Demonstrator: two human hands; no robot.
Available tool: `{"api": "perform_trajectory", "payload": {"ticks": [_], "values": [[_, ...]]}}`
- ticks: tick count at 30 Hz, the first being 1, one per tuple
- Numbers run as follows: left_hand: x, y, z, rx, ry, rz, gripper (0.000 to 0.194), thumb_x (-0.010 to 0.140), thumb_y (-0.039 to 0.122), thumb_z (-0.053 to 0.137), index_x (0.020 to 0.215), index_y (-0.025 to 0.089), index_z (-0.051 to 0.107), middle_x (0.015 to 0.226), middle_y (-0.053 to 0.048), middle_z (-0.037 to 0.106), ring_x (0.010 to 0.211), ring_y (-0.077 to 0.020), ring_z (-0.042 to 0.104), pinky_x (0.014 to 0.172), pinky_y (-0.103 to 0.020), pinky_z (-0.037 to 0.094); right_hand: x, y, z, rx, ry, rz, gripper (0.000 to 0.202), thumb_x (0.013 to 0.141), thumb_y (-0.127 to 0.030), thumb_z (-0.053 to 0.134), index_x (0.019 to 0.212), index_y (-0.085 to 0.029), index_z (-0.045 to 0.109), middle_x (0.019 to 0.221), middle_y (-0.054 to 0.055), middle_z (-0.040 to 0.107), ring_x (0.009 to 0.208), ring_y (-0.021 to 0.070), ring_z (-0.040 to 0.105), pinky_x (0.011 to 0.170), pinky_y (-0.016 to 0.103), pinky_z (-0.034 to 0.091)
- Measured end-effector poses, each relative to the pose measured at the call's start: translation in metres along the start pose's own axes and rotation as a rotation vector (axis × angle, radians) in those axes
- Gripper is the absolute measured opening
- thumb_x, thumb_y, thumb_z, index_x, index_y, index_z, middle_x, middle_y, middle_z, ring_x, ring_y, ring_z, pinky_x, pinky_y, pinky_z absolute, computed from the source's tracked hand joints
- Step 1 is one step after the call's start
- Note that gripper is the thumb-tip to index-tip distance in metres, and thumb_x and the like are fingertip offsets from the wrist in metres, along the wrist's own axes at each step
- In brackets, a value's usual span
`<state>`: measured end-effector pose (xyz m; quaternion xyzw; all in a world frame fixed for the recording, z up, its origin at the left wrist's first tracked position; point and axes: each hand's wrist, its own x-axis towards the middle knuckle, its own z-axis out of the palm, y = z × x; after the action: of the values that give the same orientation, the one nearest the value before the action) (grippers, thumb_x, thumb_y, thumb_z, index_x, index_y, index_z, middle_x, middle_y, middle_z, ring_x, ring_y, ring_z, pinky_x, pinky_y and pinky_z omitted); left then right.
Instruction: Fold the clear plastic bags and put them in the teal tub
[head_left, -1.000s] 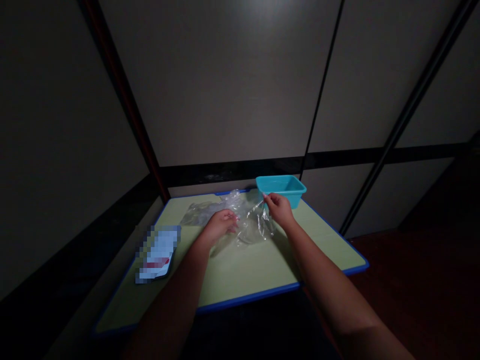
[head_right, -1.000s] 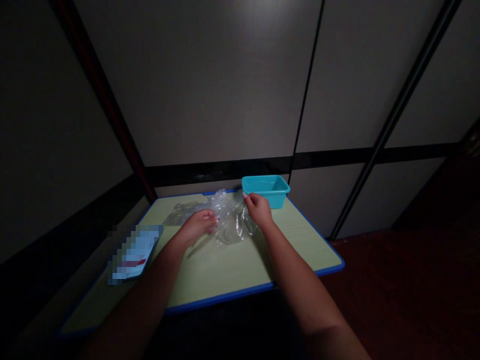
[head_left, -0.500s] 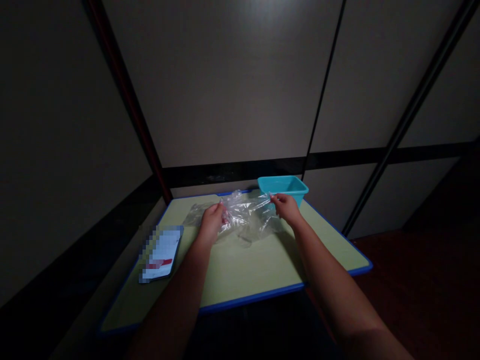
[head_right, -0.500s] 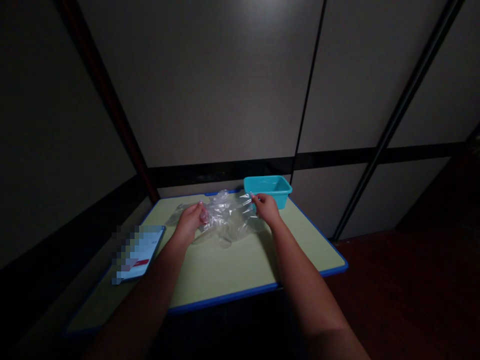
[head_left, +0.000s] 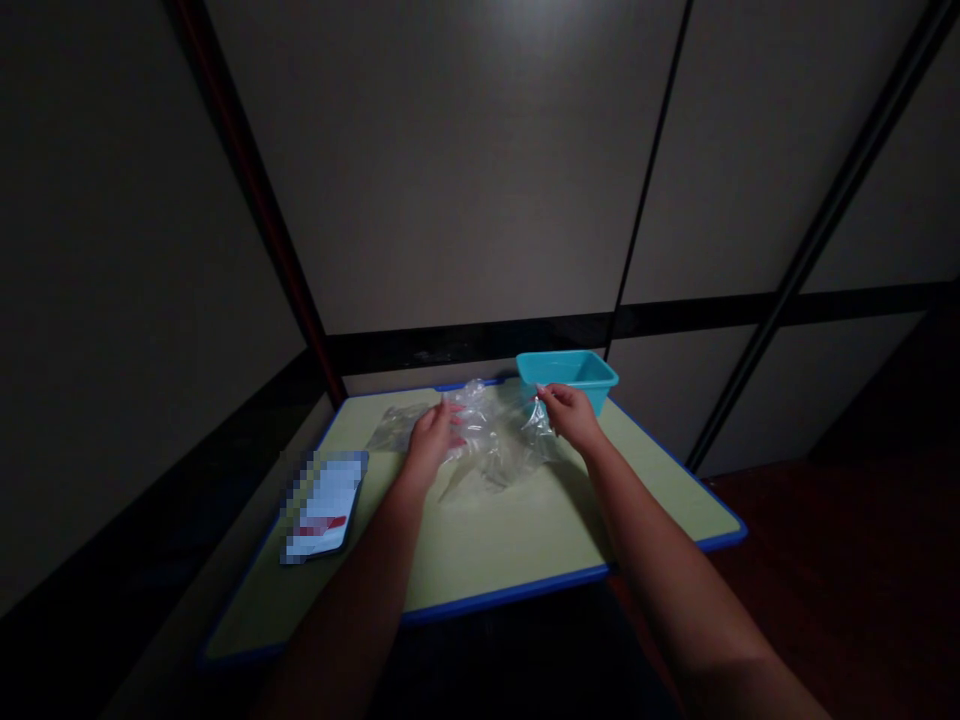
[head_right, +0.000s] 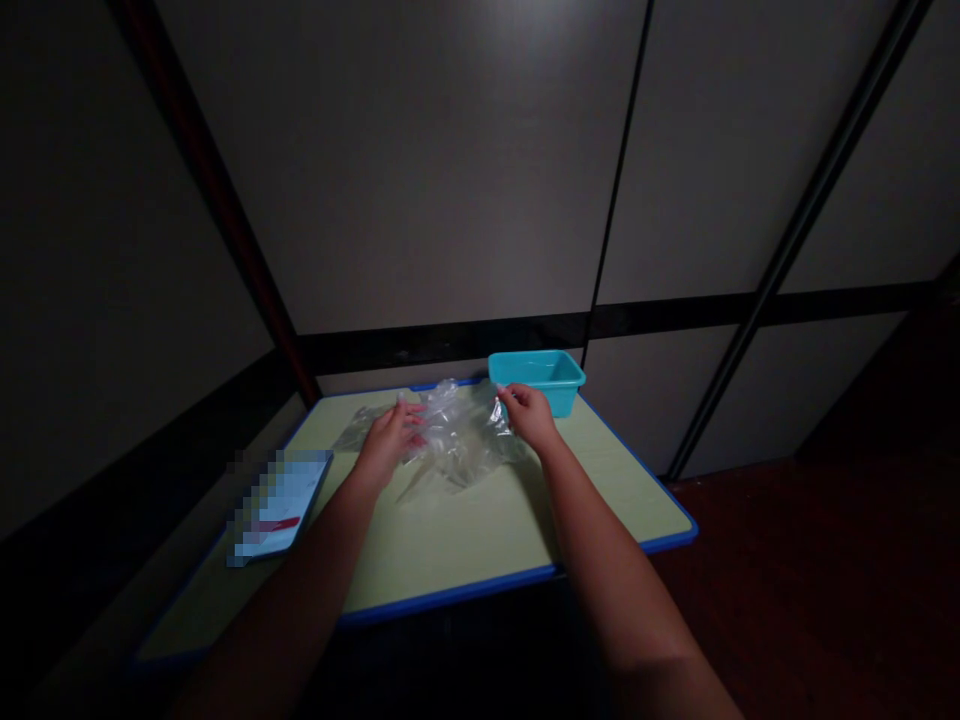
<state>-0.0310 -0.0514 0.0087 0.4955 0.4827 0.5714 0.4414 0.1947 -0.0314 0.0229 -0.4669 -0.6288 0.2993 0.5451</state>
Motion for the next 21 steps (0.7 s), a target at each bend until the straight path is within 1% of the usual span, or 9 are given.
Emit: {"api": "perform_trajectory", "payload": {"ticks": [2, 3, 6, 8, 11, 13, 15, 17, 21], "values": [[-0.001, 0.001, 0.0, 0.001, -0.024, 0.0, 0.055, 0.075, 0.065, 0.049, 0.095, 0.015, 0.061, 0.084, -0.004, 0.061, 0.053, -0.0096, 0.054, 0.051, -0.023, 0.046, -0.001, -0.001, 0.001, 0.019, -0.009, 0.014, 0.049, 0.074, -0.064, 0.05, 0.069, -0.016, 0.059, 0.037, -0.007, 0.04, 0.031, 0.008, 0.036, 0.032, 0.02, 0.026], [-0.002, 0.0, 0.002, 0.038, -0.039, 0.011, 0.051, 0.074, 0.061, 0.054, 0.096, 0.015, 0.061, 0.087, -0.005, 0.061, 0.054, -0.01, 0.055, 0.053, -0.023, 0.046, -0.001, -0.002, 0.001, 0.027, -0.021, 0.022, 0.049, 0.074, -0.064, 0.05, 0.069, -0.016, 0.06, 0.037, -0.007, 0.04, 0.03, 0.0078, 0.036, 0.031, 0.02, 0.026], [-0.006, -0.006, 0.007, 0.224, -0.045, 0.133, 0.041, 0.061, 0.037, 0.074, 0.094, 0.018, 0.062, 0.095, -0.005, 0.062, 0.07, -0.0141, 0.059, 0.06, -0.023, 0.045, -0.003, -0.004, 0.002, 0.049, -0.07, 0.04, 0.048, 0.073, -0.064, 0.051, 0.07, -0.016, 0.06, 0.037, -0.008, 0.038, 0.03, 0.0077, 0.034, 0.03, 0.02, 0.025], [-0.006, -0.01, 0.008, 0.275, -0.036, 0.169, 0.034, 0.056, 0.026, 0.076, 0.087, 0.018, 0.064, 0.088, -0.003, 0.063, 0.074, -0.0156, 0.059, 0.06, -0.022, 0.043, -0.004, -0.006, 0.002, 0.076, -0.094, 0.035, 0.047, 0.073, -0.063, 0.052, 0.07, -0.016, 0.06, 0.037, -0.008, 0.037, 0.03, 0.0076, 0.033, 0.03, 0.02, 0.024], [-0.003, -0.011, 0.005, 0.235, -0.042, 0.11, 0.015, 0.064, 0.029, 0.068, 0.07, 0.017, 0.062, 0.066, -0.001, 0.062, 0.058, -0.0143, 0.057, 0.05, -0.021, 0.04, -0.004, -0.006, 0.002, 0.115, -0.087, 0.033, 0.045, 0.072, -0.062, 0.054, 0.067, -0.017, 0.058, 0.036, -0.008, 0.038, 0.03, 0.0072, 0.032, 0.031, 0.02, 0.022], [0.0, -0.008, 0.002, 0.2, -0.031, 0.091, 0.02, 0.068, 0.035, 0.064, 0.065, 0.016, 0.06, 0.059, 0.0, 0.06, 0.052, -0.013, 0.054, 0.047, -0.021, 0.038, -0.004, -0.005, 0.001, 0.121, -0.074, 0.049, 0.042, 0.069, -0.06, 0.057, 0.064, -0.018, 0.055, 0.036, -0.008, 0.039, 0.03, 0.007, 0.032, 0.031, 0.02, 0.022], [0.0, -0.003, -0.002, 0.158, -0.012, 0.086, 0.024, 0.068, 0.039, 0.063, 0.067, 0.016, 0.06, 0.061, 0.0, 0.061, 0.053, -0.0122, 0.055, 0.049, -0.021, 0.039, -0.004, -0.004, 0.002, 0.124, -0.101, 0.059, 0.04, 0.066, -0.058, 0.062, 0.061, -0.019, 0.051, 0.036, -0.008, 0.04, 0.03, 0.0068, 0.032, 0.031, 0.02, 0.022], [-0.001, 0.002, -0.004, 0.056, -0.04, 0.063, 0.027, 0.066, 0.041, 0.066, 0.071, 0.014, 0.062, 0.067, -0.002, 0.063, 0.058, -0.0125, 0.057, 0.053, -0.022, 0.042, -0.004, -0.003, 0.004, 0.132, -0.151, 0.046, 0.039, 0.065, -0.055, 0.065, 0.06, -0.019, 0.049, 0.037, -0.007, 0.042, 0.031, 0.0069, 0.034, 0.033, 0.02, 0.024], [-0.007, 0.007, -0.003, -0.177, -0.216, -0.042, 0.031, 0.059, 0.039, 0.075, 0.072, 0.013, 0.063, 0.073, -0.004, 0.066, 0.067, -0.0147, 0.061, 0.062, -0.024, 0.046, -0.004, -0.002, 0.007, 0.171, -0.171, 0.012, 0.038, 0.063, -0.053, 0.068, 0.07, -0.019, 0.053, 0.045, -0.007, 0.048, 0.038, 0.0089, 0.041, 0.038, 0.021, 0.032]]}}
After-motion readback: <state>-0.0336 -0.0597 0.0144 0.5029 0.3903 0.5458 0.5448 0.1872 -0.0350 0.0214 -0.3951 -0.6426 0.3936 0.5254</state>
